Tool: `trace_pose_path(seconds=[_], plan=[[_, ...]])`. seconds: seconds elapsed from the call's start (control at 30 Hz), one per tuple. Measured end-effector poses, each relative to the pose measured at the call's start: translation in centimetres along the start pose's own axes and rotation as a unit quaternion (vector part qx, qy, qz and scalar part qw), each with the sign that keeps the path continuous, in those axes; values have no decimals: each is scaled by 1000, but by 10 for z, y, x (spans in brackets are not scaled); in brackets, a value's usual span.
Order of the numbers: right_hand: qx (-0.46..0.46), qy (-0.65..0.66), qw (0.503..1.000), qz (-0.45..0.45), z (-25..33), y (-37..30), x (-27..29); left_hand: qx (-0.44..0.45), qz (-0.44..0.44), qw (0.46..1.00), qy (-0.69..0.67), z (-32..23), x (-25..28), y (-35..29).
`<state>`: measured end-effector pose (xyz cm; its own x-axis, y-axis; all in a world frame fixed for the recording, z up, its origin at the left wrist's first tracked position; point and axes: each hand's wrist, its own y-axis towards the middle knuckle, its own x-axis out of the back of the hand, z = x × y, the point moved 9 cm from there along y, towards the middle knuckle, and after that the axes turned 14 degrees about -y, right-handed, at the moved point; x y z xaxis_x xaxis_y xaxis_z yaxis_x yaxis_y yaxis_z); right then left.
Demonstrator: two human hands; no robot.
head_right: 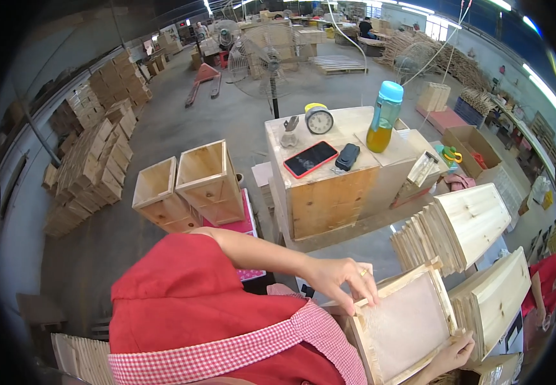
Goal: Assembling wooden panels into boxes using glue and rubber bands.
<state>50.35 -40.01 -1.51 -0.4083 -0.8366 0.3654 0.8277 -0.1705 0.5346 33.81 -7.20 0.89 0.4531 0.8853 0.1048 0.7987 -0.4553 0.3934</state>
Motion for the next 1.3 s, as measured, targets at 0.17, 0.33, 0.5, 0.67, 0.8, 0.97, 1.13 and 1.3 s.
trace_pose_path(seconds=[0.17,0.33,0.5,0.67,0.8,0.97,1.13,1.3], plan=[[-22,-14,1000,10,4,0,-5,-21,-180,983,9,36,57,51],[-15,-1,1000,22,-24,2,-5,122,-260,942,-176,104,49,121],[-11,-30,999,29,-8,-1,6,37,-291,952,-84,124,49,147],[-117,-23,992,30,19,-11,-1,-108,-186,941,262,127,61,154],[-33,8,999,-8,20,2,-9,69,-289,952,79,94,68,137],[-65,50,996,-25,18,-10,6,98,-281,951,-86,99,48,138],[-95,46,993,-56,11,-18,15,106,-261,957,-76,99,40,137],[-76,-11,993,-94,22,-14,15,120,-248,950,149,85,53,130]])
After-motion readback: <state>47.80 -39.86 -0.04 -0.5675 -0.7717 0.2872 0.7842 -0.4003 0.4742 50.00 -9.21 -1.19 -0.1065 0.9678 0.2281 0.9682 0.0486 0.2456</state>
